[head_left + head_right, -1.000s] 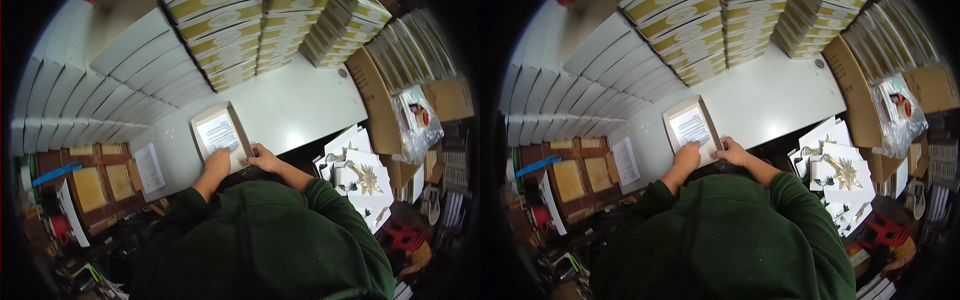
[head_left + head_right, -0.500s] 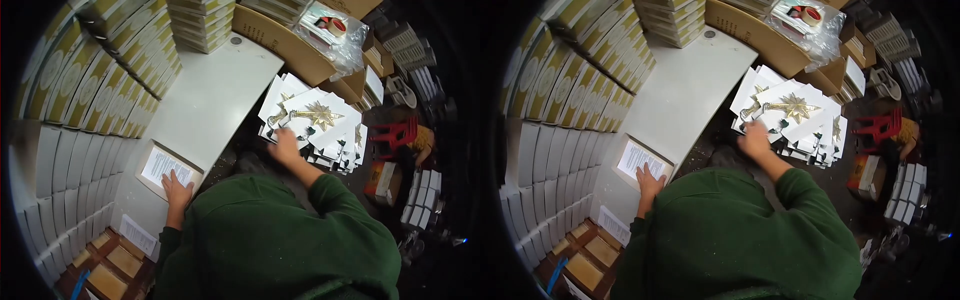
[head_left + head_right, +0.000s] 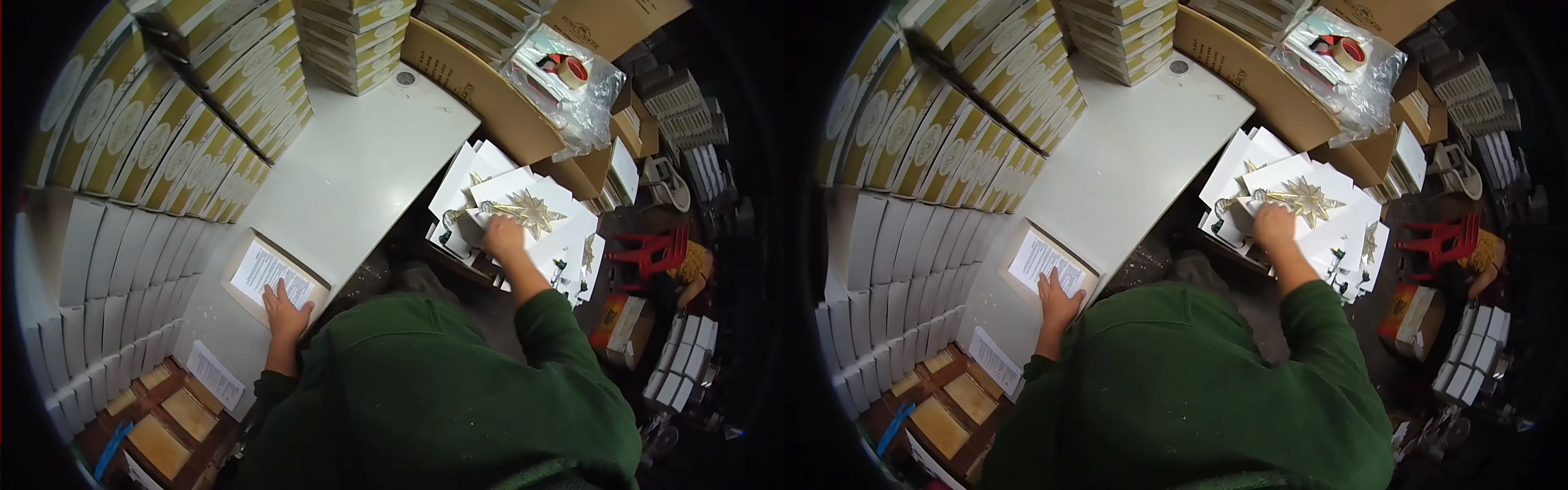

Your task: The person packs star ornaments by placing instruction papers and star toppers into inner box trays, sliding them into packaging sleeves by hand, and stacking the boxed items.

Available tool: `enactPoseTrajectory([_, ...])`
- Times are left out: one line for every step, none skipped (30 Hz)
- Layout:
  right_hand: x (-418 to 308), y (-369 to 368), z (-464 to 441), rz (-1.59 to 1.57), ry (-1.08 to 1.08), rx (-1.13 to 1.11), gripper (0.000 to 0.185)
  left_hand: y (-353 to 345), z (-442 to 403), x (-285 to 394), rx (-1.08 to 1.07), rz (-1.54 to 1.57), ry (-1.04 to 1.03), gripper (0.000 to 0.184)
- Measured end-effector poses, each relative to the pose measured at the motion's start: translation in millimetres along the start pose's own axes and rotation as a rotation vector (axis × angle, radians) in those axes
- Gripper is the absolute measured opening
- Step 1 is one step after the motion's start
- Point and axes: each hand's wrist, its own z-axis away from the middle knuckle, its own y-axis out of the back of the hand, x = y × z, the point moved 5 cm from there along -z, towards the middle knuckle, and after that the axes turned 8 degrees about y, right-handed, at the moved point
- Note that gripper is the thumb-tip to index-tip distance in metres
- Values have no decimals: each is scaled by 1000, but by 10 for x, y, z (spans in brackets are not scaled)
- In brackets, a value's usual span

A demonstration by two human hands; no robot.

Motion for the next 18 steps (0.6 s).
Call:
enactPoseTrajectory([89, 488, 58, -82, -58, -190, 28, -2, 8, 5, -6, 7, -3, 97])
enactPoseTrajectory([226, 861, 96, -134, -101, -84, 28, 8, 17, -5, -8, 17, -1, 97])
enactPoseTrajectory([411, 1173, 100, -189, -135, 23, 29, 35, 26, -26, -5, 28, 7, 97])
enactPoseTrajectory([560, 1475, 107, -131, -96, 101, 29, 61, 24, -24, -31, 24, 8, 98])
enactPoseTrajectory([523, 2001, 238, -233, -47, 123, 33, 103, 5, -17, -53, 22, 15, 99])
enactPoseTrajectory([465, 2380, 320, -367, 64, 113, 36, 171, 6, -19, -29, 46, 57, 99])
enactPoseTrajectory([353, 2694, 382, -499, 184, 91, 40, 231, 15, 30, 6, 159, 22, 99])
enactPoseTrajectory([181, 2929, 453, -665, 257, 34, 46, 303, 29, 90, 46, 271, -11, 99])
enactPoseTrajectory([-62, 3142, 522, -784, 371, 36, 46, 468, 106, 221, 22, 421, -46, 96])
enactPoseTrajectory([-347, 3267, 565, -899, 482, 21, 47, 717, 272, 399, -1, 575, -81, 94])
enactPoseTrajectory([-664, 3256, 580, -882, 540, -10, 47, 891, 440, 529, -99, 912, -94, 85])
enactPoseTrajectory([-1023, 3284, 643, -1039, 690, 44, 48, 947, 513, 588, -348, 1367, -52, 84])
enactPoseTrajectory([-1338, 3314, 713, -1203, 828, 97, 48, 1035, 581, 614, -607, 1816, -35, 82])
enactPoseTrajectory([-1728, 3392, 771, -1046, 1159, 135, 52, 1180, 635, 499, -574, 1838, -24, 82])
enactPoseTrajectory([-2060, 3340, 901, -965, 1241, 68, 53, 1361, 701, 417, -578, 1902, -69, 82])
enactPoseTrajectory([-2380, 3198, 1024, -889, 1331, 20, 54, 1527, 766, 354, -589, 1959, -122, 83])
enactPoseTrajectory([-2687, 2996, 1115, -809, 1412, -24, 54, 1656, 820, 313, -606, 2011, -179, 83])
enactPoseTrajectory([-2972, 2796, 1198, -669, 1535, 1, 55, 1722, 862, 286, -627, 2060, -239, 83])
